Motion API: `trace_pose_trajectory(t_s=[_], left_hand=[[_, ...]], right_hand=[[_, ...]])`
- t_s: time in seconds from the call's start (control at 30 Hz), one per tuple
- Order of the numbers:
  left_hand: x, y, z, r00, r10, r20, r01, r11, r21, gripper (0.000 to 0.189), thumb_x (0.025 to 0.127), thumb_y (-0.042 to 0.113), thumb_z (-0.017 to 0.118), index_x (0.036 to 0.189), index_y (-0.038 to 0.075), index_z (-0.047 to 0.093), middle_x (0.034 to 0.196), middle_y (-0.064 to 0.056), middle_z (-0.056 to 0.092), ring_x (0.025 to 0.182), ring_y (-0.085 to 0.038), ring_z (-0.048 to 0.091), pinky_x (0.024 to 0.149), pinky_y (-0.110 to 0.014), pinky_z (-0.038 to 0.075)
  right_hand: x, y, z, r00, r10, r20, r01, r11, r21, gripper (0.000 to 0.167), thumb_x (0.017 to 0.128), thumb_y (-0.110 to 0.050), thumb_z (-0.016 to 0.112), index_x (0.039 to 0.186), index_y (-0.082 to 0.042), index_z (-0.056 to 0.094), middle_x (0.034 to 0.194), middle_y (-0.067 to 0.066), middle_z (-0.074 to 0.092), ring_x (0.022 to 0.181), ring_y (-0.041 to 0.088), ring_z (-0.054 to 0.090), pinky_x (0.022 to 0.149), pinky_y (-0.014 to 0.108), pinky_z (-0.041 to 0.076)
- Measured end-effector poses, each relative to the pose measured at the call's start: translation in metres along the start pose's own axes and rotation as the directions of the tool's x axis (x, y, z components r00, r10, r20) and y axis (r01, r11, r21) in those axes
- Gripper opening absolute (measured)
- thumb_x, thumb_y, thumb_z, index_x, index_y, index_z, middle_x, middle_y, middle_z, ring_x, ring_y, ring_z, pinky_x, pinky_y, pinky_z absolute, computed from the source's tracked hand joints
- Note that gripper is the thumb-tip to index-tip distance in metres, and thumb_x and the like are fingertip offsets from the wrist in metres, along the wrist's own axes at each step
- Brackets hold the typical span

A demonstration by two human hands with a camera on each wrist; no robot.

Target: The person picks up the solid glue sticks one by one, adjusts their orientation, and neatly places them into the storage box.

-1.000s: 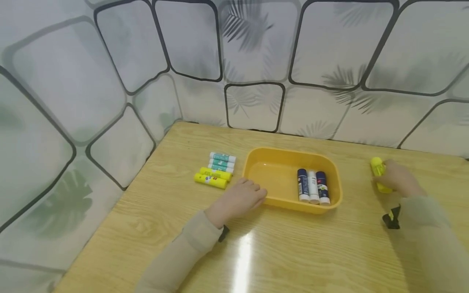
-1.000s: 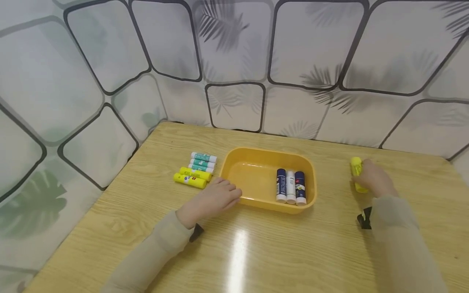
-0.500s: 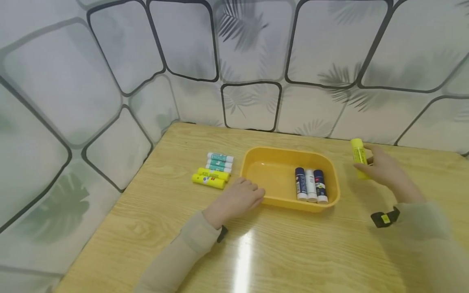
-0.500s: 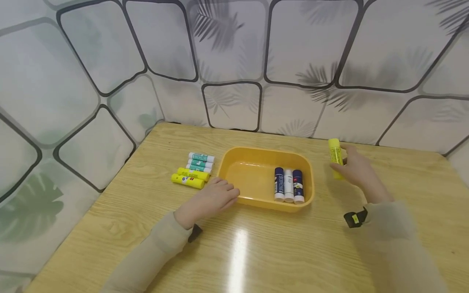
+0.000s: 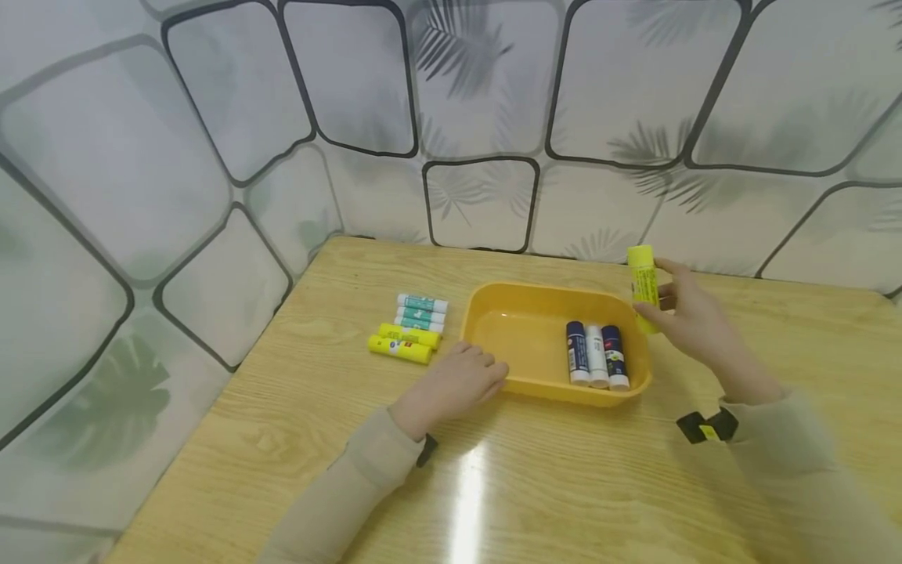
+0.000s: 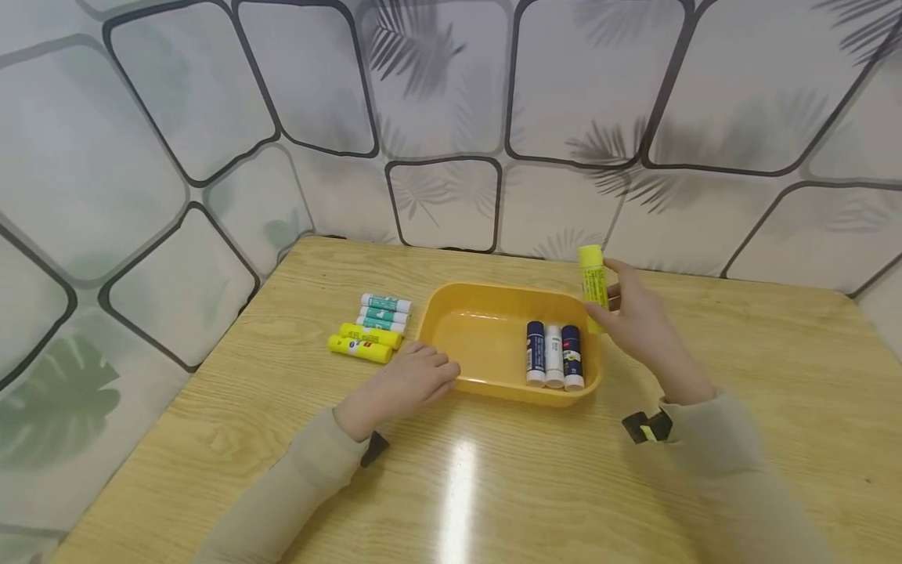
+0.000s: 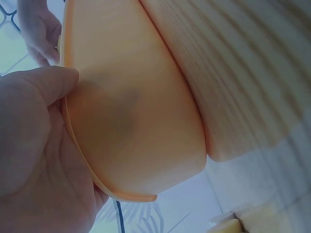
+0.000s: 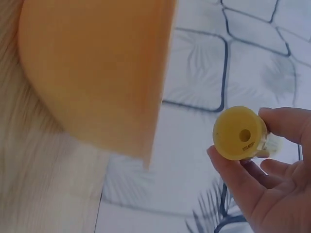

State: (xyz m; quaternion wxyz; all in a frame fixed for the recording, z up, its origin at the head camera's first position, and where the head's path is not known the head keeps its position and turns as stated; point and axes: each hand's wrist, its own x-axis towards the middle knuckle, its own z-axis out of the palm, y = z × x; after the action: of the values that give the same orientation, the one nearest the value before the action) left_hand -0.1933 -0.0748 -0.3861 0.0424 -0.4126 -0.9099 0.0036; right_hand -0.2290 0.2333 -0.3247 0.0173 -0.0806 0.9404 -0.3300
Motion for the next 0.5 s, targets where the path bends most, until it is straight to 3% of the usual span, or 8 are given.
trace_pose_trajectory(t_s=[0.27,0.5], left_hand=[[-0.001,0.0,0.0,1.0,0.001,0.001,-0.001,1.0,-0.003,0.018,0.095,0.028,0.039,0.091,0.018,0.054,0.078,0.005,0.053,0.073,-0.012,0.045,0.079,-0.028,0.033],[0.0,-0.001,0.0,1.0,0.01,-0.006,-0.01,1.0,-0.013,0.017,0.095,0.028,0.04,0.091,0.018,0.053,0.079,0.006,0.053,0.073,-0.012,0.043,0.079,-0.027,0.033]], right_hand=[[-0.004,-0.025,0.023,0.993,-0.113,0.038,0.108,0.989,0.098,0.068,0.09,-0.018,0.052,0.14,-0.006,0.006,0.108,0.028,0.047,0.1,0.04,0.048,0.082,0.052,0.039],[-0.003,-0.038,0.052,0.969,-0.228,0.099,0.213,0.967,0.14,0.063,0.087,-0.006,0.055,0.134,0.004,0.015,0.104,0.026,0.05,0.095,0.035,0.052,0.074,0.044,0.046]])
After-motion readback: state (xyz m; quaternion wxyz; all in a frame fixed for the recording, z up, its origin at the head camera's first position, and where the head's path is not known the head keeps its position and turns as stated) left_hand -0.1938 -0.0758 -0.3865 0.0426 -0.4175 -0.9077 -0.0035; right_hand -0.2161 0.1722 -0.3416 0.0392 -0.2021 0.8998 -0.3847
